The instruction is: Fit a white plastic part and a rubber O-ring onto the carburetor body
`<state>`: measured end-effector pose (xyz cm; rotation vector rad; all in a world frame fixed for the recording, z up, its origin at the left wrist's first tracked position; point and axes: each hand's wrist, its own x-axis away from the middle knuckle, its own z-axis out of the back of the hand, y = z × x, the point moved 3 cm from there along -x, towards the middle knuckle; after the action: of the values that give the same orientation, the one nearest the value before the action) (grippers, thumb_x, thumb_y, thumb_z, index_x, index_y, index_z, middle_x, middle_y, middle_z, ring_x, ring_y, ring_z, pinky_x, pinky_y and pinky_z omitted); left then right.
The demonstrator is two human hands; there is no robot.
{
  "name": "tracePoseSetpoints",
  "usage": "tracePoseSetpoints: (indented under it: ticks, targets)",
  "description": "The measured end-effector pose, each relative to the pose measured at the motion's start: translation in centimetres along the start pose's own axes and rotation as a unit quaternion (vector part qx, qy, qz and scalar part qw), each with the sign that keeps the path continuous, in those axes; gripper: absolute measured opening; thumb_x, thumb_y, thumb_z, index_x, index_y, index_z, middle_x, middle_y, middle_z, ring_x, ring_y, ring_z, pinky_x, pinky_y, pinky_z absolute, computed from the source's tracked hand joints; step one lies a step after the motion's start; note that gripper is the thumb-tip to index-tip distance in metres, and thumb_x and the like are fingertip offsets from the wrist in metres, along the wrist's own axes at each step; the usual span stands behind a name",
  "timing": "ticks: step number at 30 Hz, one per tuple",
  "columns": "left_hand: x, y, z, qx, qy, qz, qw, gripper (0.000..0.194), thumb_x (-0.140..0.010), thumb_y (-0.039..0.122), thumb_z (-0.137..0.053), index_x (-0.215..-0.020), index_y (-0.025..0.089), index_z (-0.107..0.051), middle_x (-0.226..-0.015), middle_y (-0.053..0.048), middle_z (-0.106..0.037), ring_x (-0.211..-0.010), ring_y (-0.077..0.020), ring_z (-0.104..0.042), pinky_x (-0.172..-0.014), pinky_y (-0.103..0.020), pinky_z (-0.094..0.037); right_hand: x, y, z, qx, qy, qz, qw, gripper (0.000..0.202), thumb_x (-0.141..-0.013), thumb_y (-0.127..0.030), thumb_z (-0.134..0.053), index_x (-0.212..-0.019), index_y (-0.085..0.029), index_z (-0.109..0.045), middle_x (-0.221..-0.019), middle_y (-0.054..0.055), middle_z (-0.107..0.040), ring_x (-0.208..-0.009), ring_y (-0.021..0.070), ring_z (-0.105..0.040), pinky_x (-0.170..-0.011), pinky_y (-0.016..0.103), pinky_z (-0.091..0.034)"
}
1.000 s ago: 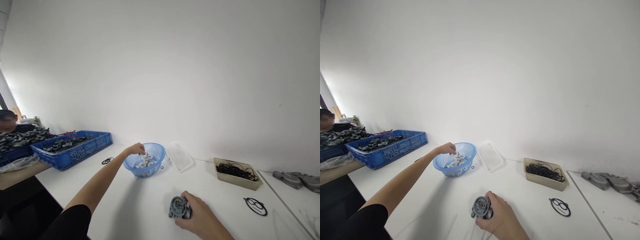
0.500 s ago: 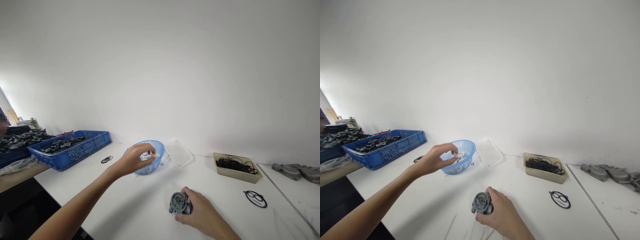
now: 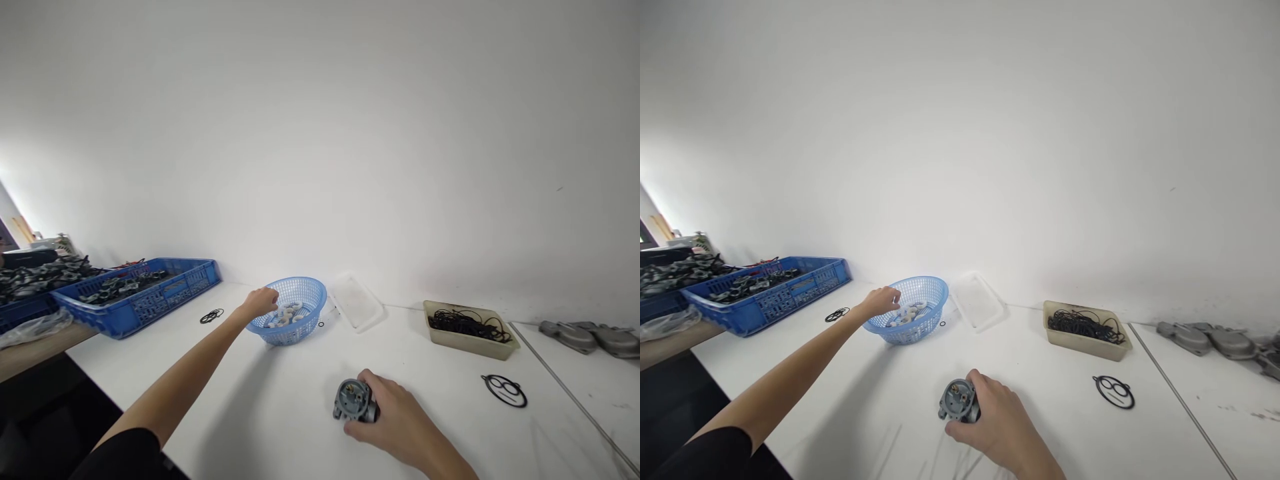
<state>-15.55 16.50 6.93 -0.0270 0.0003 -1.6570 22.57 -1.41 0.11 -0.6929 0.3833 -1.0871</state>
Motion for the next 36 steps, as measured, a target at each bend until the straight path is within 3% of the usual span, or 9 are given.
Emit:
tracePoseSetpoints:
  ticks: [4, 7, 17, 21, 27, 31, 36]
  targets:
    - [-2.1, 0.8, -1.5, 0.031, -0.123, -0.061, 0.99, 0.032, -0.103, 0.035, -0.068, -0.128, 0.016, -0.066, -0.128, -0.01, -0.068, -0.108, -0.0252, -0.07, -0.092, -0.045, -0.061, 0.0, 0.2, -0.2, 0.011, 0.002, -0.002, 1.0, 0.039, -0.077, -0.05, -0.074, -0.1, -0.025, -0.055, -0.101, 0.0, -0.066, -0.093, 0.0226, -0.057, -0.076, 0.028, -0.035]
    - [-3.1, 1.8, -2.4, 0.053, -0.179, -0.082, 0.979, 0.032, -0.103, 0.035, -0.068, -0.128, 0.015, -0.066, -0.128, -0.01, -0.068, -0.108, -0.0251, -0.07, -0.091, -0.044, -0.062, 0.0, 0.1, -0.1, 0.015, 0.003, -0.003, 1.0, 0.039, -0.077, -0.051, -0.073, -0.101, -0.025, -0.055, -0.101, 0.0, -0.066, -0.094, 0.023, -0.056, -0.077, 0.028, -0.035]
    - [-3.1, 3.6, -4.8, 0.173, -0.142, -0.073, 0.972, 0.033, -0.103, 0.034, -0.067, -0.132, 0.018, -0.064, -0.132, -0.011, -0.066, -0.112, -0.0254, -0.068, -0.094, -0.045, -0.061, 0.2, -0.3, 0.1, 0.016, 0.003, -0.012, 1.0, 0.038, -0.078, -0.048, -0.074, -0.101, -0.025, -0.055, -0.101, 0.001, -0.066, -0.096, 0.0239, -0.057, -0.077, 0.028, -0.036]
    - [-2.9, 3.5, -3.5, 0.223, -0.14, -0.076, 0.962, 0.031, -0.104, 0.034, -0.067, -0.129, 0.017, -0.066, -0.129, -0.01, -0.067, -0.109, -0.0246, -0.069, -0.092, -0.044, -0.061, 0.0, 0.1, 0.0, 0.005, 0.004, 0.006, 1.0, 0.038, -0.079, -0.05, -0.074, -0.102, -0.026, -0.056, -0.101, 0.0, -0.066, -0.095, 0.0229, -0.057, -0.076, 0.027, -0.036]
    - [-1.0, 3.0, 0.3, 0.34, -0.116, -0.088, 0.929, 0.028, -0.103, 0.035, -0.068, -0.121, 0.014, -0.067, -0.113, -0.007, -0.071, -0.092, -0.0197, -0.071, -0.081, -0.037, -0.063, 0.0, 0.1, 0.0, 0.007, 0.003, 0.007, 1.0, 0.036, -0.08, -0.049, -0.073, -0.1, -0.025, -0.055, -0.1, -0.001, -0.066, -0.092, 0.0222, -0.057, -0.075, 0.027, -0.035]
    - [1.2, 3.8, 2.0, 0.449, -0.066, -0.094, 0.886, 0.034, -0.101, 0.038, -0.071, -0.124, 0.013, -0.067, -0.103, -0.007, -0.072, -0.086, -0.0183, -0.071, -0.081, -0.036, -0.062, 0.1, -0.2, 0.0, 0.008, 0.012, 0.004, 1.0, 0.034, -0.079, -0.045, -0.074, -0.098, -0.024, -0.055, -0.099, -0.001, -0.067, -0.091, 0.0217, -0.057, -0.075, 0.027, -0.035]
    - [4.9, 6.6, 3.7, 0.571, -0.025, -0.109, 0.813, 0.04, -0.094, 0.044, -0.075, -0.118, 0.011, -0.071, -0.103, -0.013, -0.073, -0.091, -0.021, -0.072, -0.088, -0.037, -0.06, 0.0, -0.2, 0.0, 0.01, 0.002, -0.002, 1.0, 0.035, -0.079, -0.046, -0.073, -0.1, -0.025, -0.056, -0.1, 0.0, -0.067, -0.093, 0.023, -0.058, -0.077, 0.028, -0.036]
